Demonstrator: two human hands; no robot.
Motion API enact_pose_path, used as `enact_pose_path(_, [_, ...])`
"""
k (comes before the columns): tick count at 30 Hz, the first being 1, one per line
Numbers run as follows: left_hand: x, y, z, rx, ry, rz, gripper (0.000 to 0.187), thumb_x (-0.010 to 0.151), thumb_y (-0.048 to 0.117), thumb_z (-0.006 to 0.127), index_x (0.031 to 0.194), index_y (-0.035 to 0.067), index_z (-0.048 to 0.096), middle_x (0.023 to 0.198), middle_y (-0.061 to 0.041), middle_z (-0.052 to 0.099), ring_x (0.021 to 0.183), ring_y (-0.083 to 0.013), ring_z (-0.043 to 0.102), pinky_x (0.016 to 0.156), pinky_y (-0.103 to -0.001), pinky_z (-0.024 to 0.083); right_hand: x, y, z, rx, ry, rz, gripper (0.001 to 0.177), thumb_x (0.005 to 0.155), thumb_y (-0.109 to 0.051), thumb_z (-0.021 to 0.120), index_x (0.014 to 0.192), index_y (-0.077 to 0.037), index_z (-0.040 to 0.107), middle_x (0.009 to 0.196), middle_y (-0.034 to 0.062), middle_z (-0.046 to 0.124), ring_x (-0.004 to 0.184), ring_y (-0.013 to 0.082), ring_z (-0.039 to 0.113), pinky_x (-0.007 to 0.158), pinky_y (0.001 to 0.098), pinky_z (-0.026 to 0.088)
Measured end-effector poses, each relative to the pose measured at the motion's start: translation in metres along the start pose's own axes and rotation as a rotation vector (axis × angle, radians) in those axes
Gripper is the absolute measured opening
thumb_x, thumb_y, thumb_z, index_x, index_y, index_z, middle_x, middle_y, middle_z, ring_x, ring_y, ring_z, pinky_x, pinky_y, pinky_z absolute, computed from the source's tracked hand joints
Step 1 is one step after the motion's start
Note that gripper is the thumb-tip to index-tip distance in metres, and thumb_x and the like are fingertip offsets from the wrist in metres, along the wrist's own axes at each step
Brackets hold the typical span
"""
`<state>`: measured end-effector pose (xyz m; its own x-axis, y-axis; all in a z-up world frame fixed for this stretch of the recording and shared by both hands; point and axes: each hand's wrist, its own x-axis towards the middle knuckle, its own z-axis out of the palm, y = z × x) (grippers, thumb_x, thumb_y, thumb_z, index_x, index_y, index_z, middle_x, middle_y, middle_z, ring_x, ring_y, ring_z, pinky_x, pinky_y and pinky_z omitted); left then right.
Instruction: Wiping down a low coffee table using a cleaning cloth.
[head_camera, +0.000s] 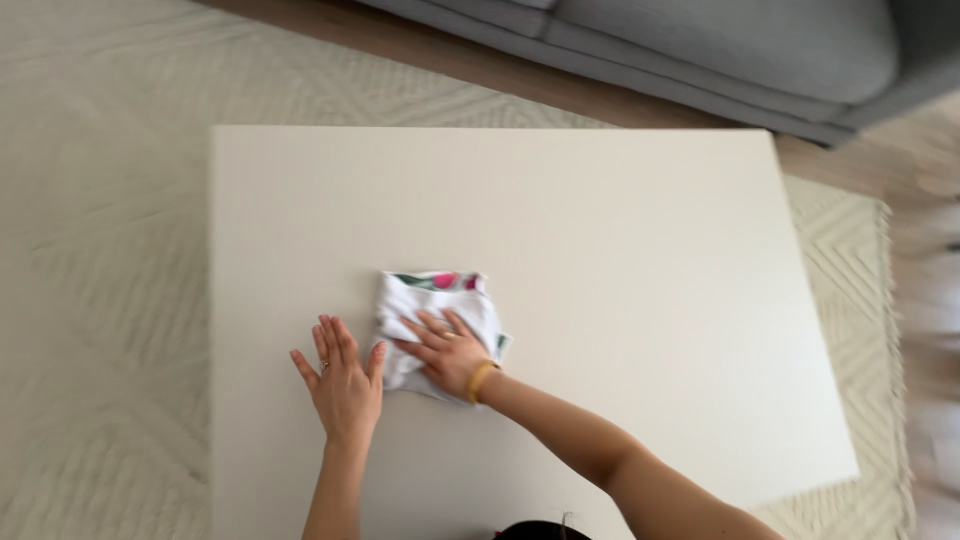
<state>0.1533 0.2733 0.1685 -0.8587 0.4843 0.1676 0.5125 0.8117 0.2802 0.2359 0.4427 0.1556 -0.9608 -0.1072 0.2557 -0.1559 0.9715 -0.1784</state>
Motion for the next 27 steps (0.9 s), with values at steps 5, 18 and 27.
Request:
enact_pose_path(5, [-0.005, 0.019, 0.007, 0.104, 0.072, 0.117, 0.069, 0.091, 0.046, 0.036, 0.133, -0.009, 0.038, 0.135, -0.025, 0.043, 0.126, -0.0351, 0.041, 0.105, -0.059, 0.019, -0.136, 0.089, -0.033, -0.172, -0.113, 0.509, 0.056, 0.081, -0.024, 0.055, 0.134, -0.027, 0.037, 0.142, 0.0008, 0.032, 0.133, 0.0209, 0.024, 0.108, 0.0495, 0.014])
enact_pose_path(18, [-0.047, 0.063, 0.019, 0.033, -0.109, 0.043, 0.078, 0.096, 0.053, 0.024, 0.136, -0.013, 0.034, 0.141, -0.027, 0.037, 0.138, -0.0424, 0.02, 0.101, -0.067, -0.003, -0.035, 0.201, -0.027, -0.228, -0.096, 0.91, 0.046, 0.089, -0.025, 0.036, 0.135, -0.022, 0.034, 0.142, 0.008, 0.03, 0.133, 0.0252, 0.024, 0.101, 0.0468, 0.024])
enact_pose_path(27, [-0.055, 0.079, 0.024, 0.177, -0.013, 0.064, 0.065, 0.102, 0.047, 0.033, 0.131, -0.009, 0.05, 0.135, -0.022, 0.053, 0.141, -0.0426, 0.032, 0.106, -0.064, -0.002, -0.09, 0.049, -0.07, 0.042, -0.146, 0.249, 0.053, 0.083, -0.025, 0.05, 0.134, -0.024, 0.037, 0.147, -0.0012, 0.025, 0.136, 0.0205, 0.023, 0.112, 0.0452, 0.016])
